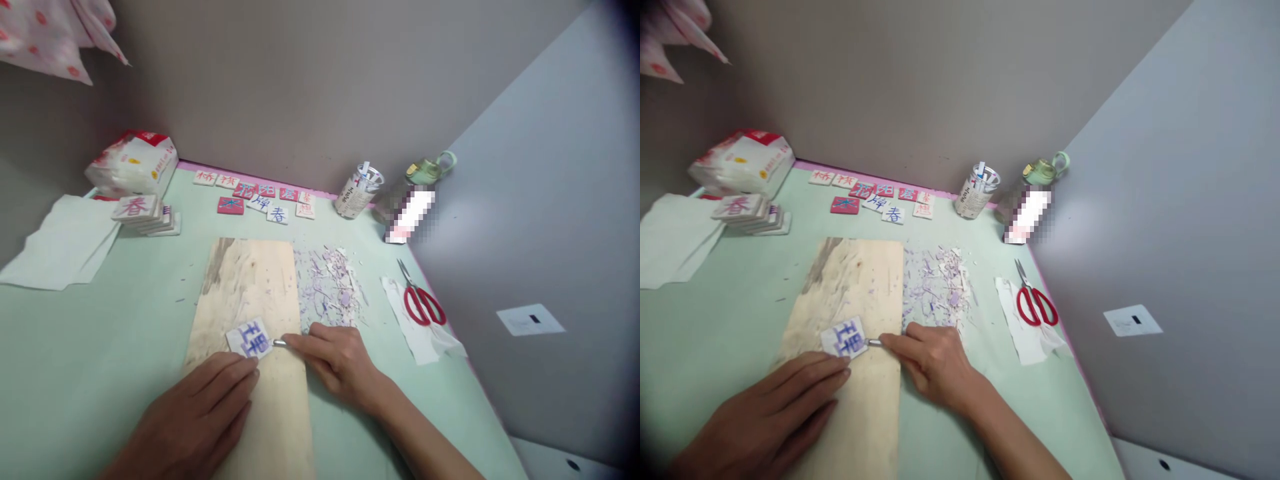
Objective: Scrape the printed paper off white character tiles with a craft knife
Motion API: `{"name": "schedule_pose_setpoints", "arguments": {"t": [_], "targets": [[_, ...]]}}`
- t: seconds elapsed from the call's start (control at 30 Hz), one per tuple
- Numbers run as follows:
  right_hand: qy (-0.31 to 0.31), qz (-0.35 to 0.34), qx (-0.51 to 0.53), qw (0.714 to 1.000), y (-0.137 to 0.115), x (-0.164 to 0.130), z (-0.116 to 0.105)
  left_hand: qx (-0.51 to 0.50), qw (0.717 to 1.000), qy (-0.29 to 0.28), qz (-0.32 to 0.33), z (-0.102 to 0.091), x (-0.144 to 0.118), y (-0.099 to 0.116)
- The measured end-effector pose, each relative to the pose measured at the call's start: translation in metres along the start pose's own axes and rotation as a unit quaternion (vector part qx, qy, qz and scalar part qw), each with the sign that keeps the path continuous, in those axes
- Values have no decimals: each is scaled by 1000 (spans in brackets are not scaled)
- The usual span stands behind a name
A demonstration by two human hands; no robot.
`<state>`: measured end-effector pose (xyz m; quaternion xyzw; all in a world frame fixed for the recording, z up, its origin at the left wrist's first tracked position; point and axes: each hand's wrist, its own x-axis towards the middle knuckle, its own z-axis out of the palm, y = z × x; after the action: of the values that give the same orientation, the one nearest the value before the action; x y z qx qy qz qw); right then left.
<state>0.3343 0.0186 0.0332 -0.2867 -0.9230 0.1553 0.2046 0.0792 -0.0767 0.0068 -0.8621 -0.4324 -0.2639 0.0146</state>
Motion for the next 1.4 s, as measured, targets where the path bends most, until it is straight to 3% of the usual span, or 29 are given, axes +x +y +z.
{"name": "schedule_pose_setpoints", "arguments": {"t": [0.27, 0.37, 0.5, 0.7, 1.4], "targets": [[10, -21, -53, 998, -3, -2, -2, -25, 999, -16, -29, -1, -2, -6], [13, -33, -56, 998, -3, -5, -1, -84, 991, -28, -104, -3, 7, -7], [11, -27, -40, 999, -5, -6, 1, -96, 972, 0, -214, 2, 19, -12], [4, -18, -17, 1000, -5, -8, 0, -149, 952, -24, -266, 7, 19, -23], [34, -2, -5, 999, -10, -2, 4, -192, 937, -28, -292, 2, 23, -25]]}}
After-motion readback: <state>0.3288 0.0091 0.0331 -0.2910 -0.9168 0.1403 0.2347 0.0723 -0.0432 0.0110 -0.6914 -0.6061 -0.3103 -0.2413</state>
